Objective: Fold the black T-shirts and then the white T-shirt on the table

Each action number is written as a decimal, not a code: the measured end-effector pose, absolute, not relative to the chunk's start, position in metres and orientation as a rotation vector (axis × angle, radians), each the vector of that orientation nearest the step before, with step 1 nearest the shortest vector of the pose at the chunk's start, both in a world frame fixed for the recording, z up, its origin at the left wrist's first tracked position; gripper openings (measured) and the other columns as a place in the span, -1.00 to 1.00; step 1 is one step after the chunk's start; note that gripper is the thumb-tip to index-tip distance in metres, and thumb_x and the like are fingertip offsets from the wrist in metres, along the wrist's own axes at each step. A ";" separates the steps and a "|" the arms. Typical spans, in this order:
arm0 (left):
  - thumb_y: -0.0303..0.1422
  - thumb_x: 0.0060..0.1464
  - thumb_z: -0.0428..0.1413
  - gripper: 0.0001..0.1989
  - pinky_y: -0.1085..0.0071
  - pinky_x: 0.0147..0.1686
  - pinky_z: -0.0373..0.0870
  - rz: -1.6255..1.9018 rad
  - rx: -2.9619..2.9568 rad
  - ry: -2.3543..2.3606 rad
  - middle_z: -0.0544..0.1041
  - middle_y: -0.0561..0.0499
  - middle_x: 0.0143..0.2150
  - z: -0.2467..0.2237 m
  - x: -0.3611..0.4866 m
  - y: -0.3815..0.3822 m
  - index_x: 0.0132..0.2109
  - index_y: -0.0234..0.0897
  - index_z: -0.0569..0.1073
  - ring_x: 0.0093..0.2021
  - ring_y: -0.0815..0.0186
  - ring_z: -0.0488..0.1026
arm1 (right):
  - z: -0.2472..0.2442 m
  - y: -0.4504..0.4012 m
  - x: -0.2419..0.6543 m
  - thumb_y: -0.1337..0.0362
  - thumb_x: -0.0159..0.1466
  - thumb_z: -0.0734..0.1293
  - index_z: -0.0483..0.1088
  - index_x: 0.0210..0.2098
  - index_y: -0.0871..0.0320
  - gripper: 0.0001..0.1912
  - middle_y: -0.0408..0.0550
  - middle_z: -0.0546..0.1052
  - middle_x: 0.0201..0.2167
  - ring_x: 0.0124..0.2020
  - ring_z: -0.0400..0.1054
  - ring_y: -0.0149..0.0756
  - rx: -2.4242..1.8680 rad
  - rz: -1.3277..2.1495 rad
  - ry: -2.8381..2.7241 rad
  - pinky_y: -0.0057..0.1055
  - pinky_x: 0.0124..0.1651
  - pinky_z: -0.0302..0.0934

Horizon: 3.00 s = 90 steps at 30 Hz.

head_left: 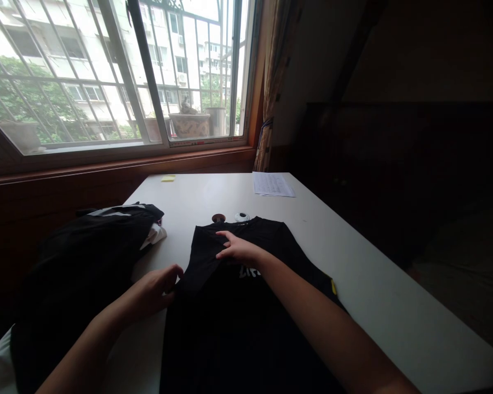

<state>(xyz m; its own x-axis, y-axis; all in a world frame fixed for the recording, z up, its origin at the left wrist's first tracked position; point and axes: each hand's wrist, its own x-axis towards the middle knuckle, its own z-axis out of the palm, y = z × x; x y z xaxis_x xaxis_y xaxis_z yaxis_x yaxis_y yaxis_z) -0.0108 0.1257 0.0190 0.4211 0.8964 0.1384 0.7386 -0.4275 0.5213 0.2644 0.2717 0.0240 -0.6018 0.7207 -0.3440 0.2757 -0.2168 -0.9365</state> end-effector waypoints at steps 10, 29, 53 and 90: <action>-0.52 0.03 0.05 -0.80 0.47 -0.42 0.25 0.530 2.345 1.371 0.48 0.06 -0.34 0.029 -0.001 0.123 -0.19 -0.19 0.42 -0.43 0.34 0.38 | 0.022 0.303 0.231 -0.01 0.27 0.42 0.57 -0.08 0.11 -0.63 0.02 0.60 -0.17 -0.14 0.48 -0.15 -1.182 0.904 -2.271 -0.29 -0.05 0.30; -0.54 0.10 0.03 -0.85 0.43 -0.45 0.24 0.289 2.477 1.417 0.48 0.04 -0.36 0.044 0.007 0.111 -0.31 -0.18 0.41 -0.44 0.31 0.42 | -0.004 0.331 0.147 0.11 0.38 0.30 0.54 -0.17 0.11 -0.75 0.05 0.62 -0.11 -0.09 0.46 -0.15 -1.258 0.721 -2.310 -0.34 -0.13 0.20; 0.00 0.38 -0.07 -0.31 -0.07 0.40 0.08 0.207 2.837 1.539 0.01 0.03 0.52 -0.002 0.006 0.126 0.51 -0.02 -0.08 0.51 -0.03 -0.09 | -0.007 0.328 0.143 0.05 0.44 0.27 0.43 -0.03 0.10 -0.72 0.05 0.54 -0.03 -0.02 0.43 -0.14 -1.305 0.152 -2.490 -0.31 -0.06 0.26; 0.02 0.38 -0.10 -0.23 -0.04 0.39 0.12 0.347 2.766 1.567 0.02 -0.13 0.51 -0.016 0.028 0.131 0.52 -0.09 -0.25 0.48 0.03 0.00 | -0.018 0.355 0.179 0.05 0.29 0.45 0.34 0.22 0.00 -0.44 -0.03 0.45 -0.01 0.07 0.31 -0.15 -0.855 0.448 -2.540 -0.18 0.20 0.13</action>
